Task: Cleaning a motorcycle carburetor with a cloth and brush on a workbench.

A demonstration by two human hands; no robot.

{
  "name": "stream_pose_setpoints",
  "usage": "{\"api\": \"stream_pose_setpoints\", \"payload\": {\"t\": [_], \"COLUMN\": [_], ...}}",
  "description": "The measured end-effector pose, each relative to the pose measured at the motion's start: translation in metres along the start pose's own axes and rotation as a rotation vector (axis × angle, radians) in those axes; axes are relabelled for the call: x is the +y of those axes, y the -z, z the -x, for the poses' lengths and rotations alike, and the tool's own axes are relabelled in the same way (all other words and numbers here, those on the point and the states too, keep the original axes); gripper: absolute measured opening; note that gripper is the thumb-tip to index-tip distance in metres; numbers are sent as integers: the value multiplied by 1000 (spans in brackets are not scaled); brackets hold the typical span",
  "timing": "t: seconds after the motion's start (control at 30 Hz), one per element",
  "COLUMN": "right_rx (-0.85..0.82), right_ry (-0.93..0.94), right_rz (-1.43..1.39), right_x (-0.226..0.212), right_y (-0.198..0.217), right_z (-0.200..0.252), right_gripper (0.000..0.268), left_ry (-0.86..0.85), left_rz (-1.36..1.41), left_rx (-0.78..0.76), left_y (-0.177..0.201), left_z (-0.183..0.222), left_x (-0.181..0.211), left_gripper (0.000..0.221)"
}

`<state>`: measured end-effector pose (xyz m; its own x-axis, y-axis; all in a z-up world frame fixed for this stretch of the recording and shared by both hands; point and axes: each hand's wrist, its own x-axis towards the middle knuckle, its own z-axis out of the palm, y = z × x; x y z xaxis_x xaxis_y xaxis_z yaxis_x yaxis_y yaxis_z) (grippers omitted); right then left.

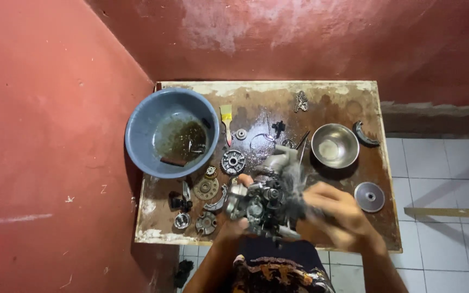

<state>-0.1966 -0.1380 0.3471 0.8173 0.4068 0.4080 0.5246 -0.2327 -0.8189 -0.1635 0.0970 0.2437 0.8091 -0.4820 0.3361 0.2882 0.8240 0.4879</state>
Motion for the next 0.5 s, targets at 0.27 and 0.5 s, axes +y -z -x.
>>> {"api": "stream_pose_setpoints", "payload": {"t": [0.27, 0.5], "right_rx": [160, 199], "right_ry": [62, -119], "right_rz": [328, 311], "right_x": [-5, -1], "right_y": [-18, -11], "right_z": [3, -8], "right_gripper": [31, 41], "left_ry": [-82, -76], "left_rz": [-151, -68], "left_rx": [58, 0], "left_y": [44, 8], "left_z": [24, 5], "left_x": [-31, -15], "left_gripper": [72, 70]}}
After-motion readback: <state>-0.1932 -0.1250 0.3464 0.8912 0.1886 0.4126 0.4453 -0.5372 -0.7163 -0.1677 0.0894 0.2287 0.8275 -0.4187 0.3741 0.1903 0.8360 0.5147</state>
